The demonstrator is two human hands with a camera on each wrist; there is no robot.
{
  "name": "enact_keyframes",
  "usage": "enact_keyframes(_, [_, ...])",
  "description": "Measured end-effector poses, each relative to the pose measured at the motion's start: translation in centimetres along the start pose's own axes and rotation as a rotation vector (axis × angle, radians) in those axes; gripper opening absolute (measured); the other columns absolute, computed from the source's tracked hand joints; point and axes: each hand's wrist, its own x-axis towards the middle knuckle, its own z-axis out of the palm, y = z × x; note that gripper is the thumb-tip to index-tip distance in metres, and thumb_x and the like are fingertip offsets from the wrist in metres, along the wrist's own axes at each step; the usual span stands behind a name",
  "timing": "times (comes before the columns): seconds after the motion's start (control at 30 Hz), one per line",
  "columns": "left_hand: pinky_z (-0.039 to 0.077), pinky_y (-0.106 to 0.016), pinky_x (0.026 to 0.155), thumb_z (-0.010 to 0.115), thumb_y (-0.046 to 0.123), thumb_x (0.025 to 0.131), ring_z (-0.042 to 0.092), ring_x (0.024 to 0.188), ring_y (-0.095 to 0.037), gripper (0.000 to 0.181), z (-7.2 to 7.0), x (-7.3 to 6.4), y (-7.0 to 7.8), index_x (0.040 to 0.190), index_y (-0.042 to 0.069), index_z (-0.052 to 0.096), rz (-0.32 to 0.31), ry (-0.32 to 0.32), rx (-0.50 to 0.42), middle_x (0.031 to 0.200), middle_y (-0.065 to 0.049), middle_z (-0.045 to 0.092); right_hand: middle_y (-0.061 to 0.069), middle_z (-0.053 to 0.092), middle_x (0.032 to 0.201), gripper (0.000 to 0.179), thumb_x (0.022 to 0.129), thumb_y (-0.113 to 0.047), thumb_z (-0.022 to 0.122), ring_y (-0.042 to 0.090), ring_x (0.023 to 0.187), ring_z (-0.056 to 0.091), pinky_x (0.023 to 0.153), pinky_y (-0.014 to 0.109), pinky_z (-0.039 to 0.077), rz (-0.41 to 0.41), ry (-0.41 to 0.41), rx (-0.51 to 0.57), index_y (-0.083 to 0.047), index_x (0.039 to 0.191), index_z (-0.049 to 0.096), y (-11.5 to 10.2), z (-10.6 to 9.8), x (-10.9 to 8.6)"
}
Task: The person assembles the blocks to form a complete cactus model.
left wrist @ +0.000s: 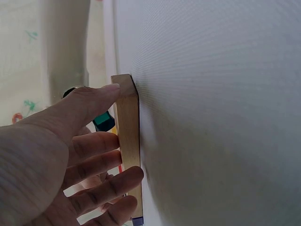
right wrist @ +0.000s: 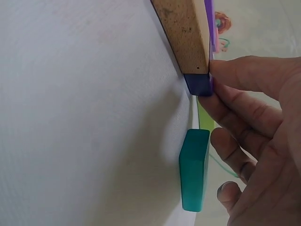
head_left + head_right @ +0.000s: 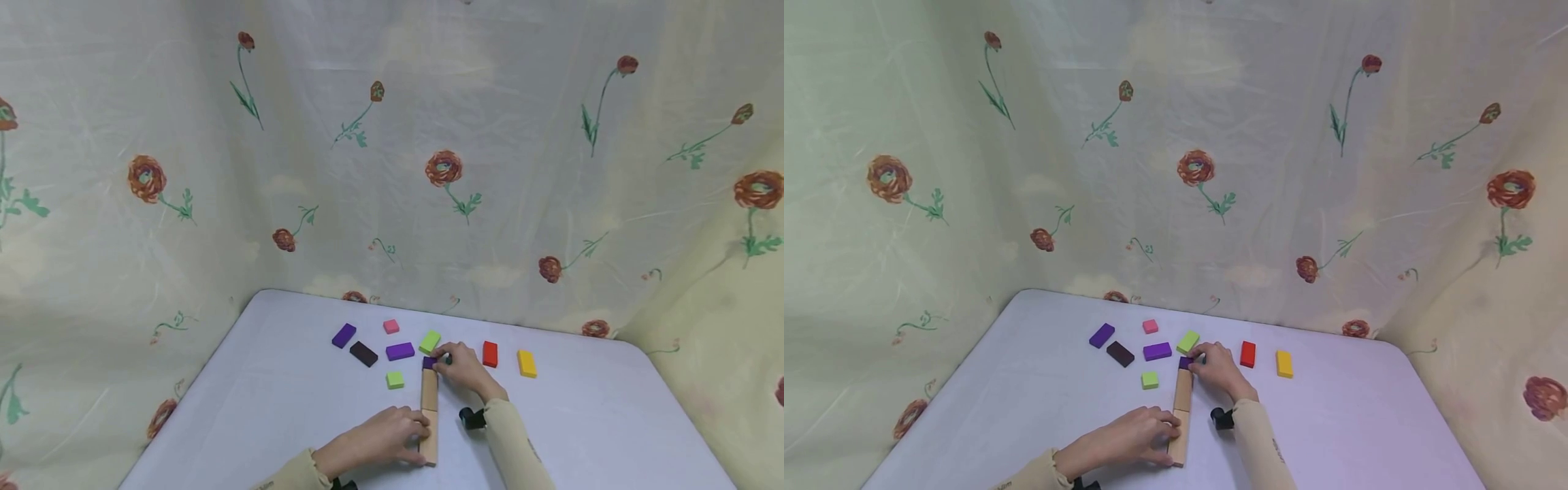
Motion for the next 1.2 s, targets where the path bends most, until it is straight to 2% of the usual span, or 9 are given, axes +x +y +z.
enact_keyframes(0.37, [0.051, -0.021, 0.089, 0.07, 0.048, 0.083, 0.06, 0.108, -0.005, 0.044, 0.1, 0.1, 0.2, 0.118, 0.021, 0.07, -0.017, -0.018, 0.006, 0.123, 0.008, 0.064, 0.002, 0.062, 0.108, 0.019, 0.088, -0.018, 0.069, 0.022, 0.099, 0.05, 0.087, 0.044, 0.048, 0.01, 0.002, 0.016, -0.02, 0.106, 0.071, 0.4, 0.1, -0.3])
enact_keyframes(0.53, [0.051, -0.021, 0.088, 0.07, 0.049, 0.082, 0.06, 0.107, -0.005, 0.045, 0.1, 0.1, 0.3, 0.117, 0.021, 0.07, -0.026, -0.018, 0.017, 0.122, 0.009, 0.064, 0.003, 0.063, 0.109, 0.022, 0.089, -0.018, 0.068, 0.022, 0.099, 0.051, 0.09, 0.044, 0.048, 0.0, 0.071, 0.07, -0.016, 0.11, 0.068, 0.8, -0.2, -0.6])
enact_keyframes(0.73, [0.05, -0.021, 0.089, 0.071, 0.048, 0.082, 0.06, 0.107, -0.005, 0.044, 0.0, 0.1, 0.4, 0.117, 0.022, 0.07, -0.037, -0.014, 0.015, 0.122, 0.009, 0.064, 0.006, 0.06, 0.113, 0.03, 0.087, -0.015, 0.068, 0.025, 0.104, 0.049, 0.096, 0.047, 0.046, 0.02, 0.138, 0.151, -0.012, 0.116, 0.062, 1.6, -1.9, -1.2])
enact_keyframes(0.93, [0.051, -0.021, 0.089, 0.072, 0.048, 0.081, 0.06, 0.106, -0.004, 0.044, 0.0, 0.2, 0.3, 0.116, 0.022, 0.07, -0.046, -0.02, -0.005, 0.122, 0.009, 0.064, 0.01, 0.056, 0.118, 0.038, 0.084, -0.013, 0.067, 0.028, 0.108, 0.043, 0.091, 0.043, 0.039, -0.001, 0.171, 0.124, -0.008, 0.12, 0.056, 2.5, -3.1, -1.4])
enact_keyframes(1.2, [0.051, -0.022, 0.09, 0.072, 0.048, 0.081, 0.06, 0.107, -0.004, 0.043, -0.1, 0.3, 0.4, 0.116, 0.022, 0.07, -0.057, -0.029, -0.017, 0.123, 0.01, 0.064, 0.011, 0.051, 0.126, 0.044, 0.084, -0.02, 0.068, 0.032, 0.116, 0.04, 0.099, 0.05, 0.039, 0.071, 0.172, 0.109, -0.009, 0.124, 0.052, 3.2, -3.0, -1.5])
